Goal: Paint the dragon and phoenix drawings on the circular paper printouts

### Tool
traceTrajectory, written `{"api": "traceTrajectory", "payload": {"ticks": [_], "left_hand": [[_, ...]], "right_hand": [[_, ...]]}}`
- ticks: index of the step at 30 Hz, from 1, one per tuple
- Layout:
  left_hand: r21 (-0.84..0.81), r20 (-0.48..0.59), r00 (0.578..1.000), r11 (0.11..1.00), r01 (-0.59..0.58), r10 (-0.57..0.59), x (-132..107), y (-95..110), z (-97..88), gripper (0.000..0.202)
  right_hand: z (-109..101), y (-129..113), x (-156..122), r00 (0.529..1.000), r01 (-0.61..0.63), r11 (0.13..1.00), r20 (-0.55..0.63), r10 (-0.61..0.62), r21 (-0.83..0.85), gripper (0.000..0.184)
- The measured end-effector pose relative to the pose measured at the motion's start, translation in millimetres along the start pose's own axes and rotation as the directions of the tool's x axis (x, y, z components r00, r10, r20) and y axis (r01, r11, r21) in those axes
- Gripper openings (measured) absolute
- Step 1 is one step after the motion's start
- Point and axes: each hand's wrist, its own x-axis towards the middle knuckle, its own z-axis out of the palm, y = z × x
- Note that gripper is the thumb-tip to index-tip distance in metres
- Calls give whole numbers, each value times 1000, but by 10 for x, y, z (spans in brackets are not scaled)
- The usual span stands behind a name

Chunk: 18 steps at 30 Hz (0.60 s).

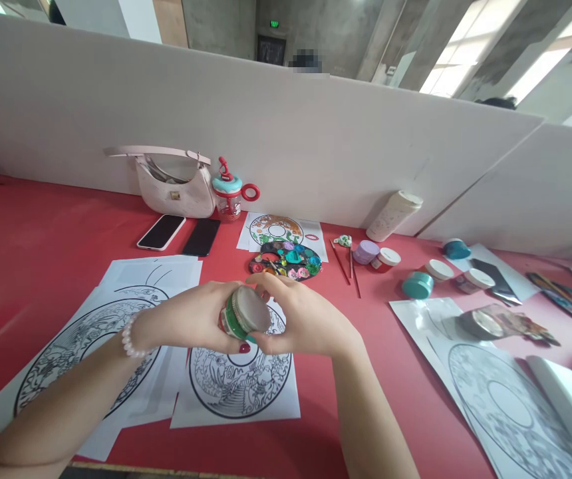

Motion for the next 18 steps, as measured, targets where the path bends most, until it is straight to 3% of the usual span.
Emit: {"api": "traceTrajectory", "payload": {"ticks": [18], "left_hand": [[-6, -5, 999, 999, -47, 47, -6, 27, -11, 35]], "right_hand": [[46, 30, 11, 997, 54, 997, -53, -51, 57, 48]]}}
